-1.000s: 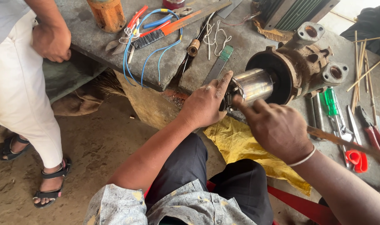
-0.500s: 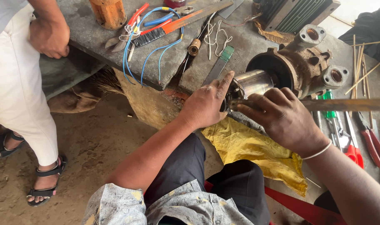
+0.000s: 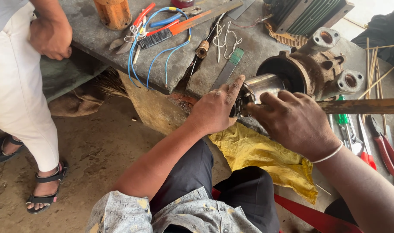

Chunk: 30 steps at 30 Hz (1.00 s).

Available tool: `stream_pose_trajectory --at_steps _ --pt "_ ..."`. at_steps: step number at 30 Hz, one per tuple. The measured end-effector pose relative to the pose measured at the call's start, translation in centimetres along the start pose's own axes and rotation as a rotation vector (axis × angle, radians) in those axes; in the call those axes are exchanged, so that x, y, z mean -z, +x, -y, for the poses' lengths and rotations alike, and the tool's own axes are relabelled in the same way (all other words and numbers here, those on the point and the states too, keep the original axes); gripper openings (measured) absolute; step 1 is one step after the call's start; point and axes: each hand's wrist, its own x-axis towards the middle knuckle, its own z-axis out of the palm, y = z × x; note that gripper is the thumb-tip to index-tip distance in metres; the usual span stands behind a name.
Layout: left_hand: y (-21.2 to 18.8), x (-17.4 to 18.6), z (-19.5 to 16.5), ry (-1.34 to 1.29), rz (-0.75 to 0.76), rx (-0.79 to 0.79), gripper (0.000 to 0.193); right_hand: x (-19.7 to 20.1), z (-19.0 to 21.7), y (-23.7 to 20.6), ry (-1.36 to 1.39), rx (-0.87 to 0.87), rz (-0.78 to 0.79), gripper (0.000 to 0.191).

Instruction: The person sits at a workbench fitting a rotor assembly into a water pump housing, pressing and tapping the part into place by hand. They then use a flat file on the pump parts and hammer near the housing while adjusting the components on the bench.

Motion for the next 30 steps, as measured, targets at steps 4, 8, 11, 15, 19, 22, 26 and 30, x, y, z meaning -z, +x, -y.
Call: stream_pose_trajectory --at_steps 4,8,11,15,19,22,26,30 --pt "0.0 0.1 0.0 -0.007 0.000 -0.008 0.120 0.2 -0.1 0.3 0.137 -0.009 0.101 0.025" --pt "-0.1 0.0 0.0 -0.027 -0.032 -0.010 0.119 0.2 0.1 0.5 0.134 0.024 -0.082 0.029" --pt "0.0 -0.1 0.0 -0.027 -0.032 -0.009 0.118 0.3 0.4 0.7 0.069 0.019 -0.018 0.031" --pt "-0.1 -0.4 0.2 -0.017 -0.046 -0.009 0.115 0.3 0.9 0.9 0.023 0.007 0.064 0.034" --pt "-0.1 -0.6 0.3 -0.014 -0.074 -0.029 0.116 0.3 1.0 1.0 -0.046 0.024 -0.080 0.039" --pt "0.1 -0.8 0.4 -0.004 -0.057 -0.027 0.116 0.3 0.9 1.1 0.127 -0.012 0.020 0.029" --pt "0.0 -0.9 0.5 0.030 -0.032 -0.045 0.121 0.3 0.8 1.2 0.086 -0.016 -0.022 0.028" --pt "0.1 -0.9 0.5 0.058 -0.023 -0.040 0.121 0.3 0.6 1.4 0.159 -0.039 -0.019 0.025"
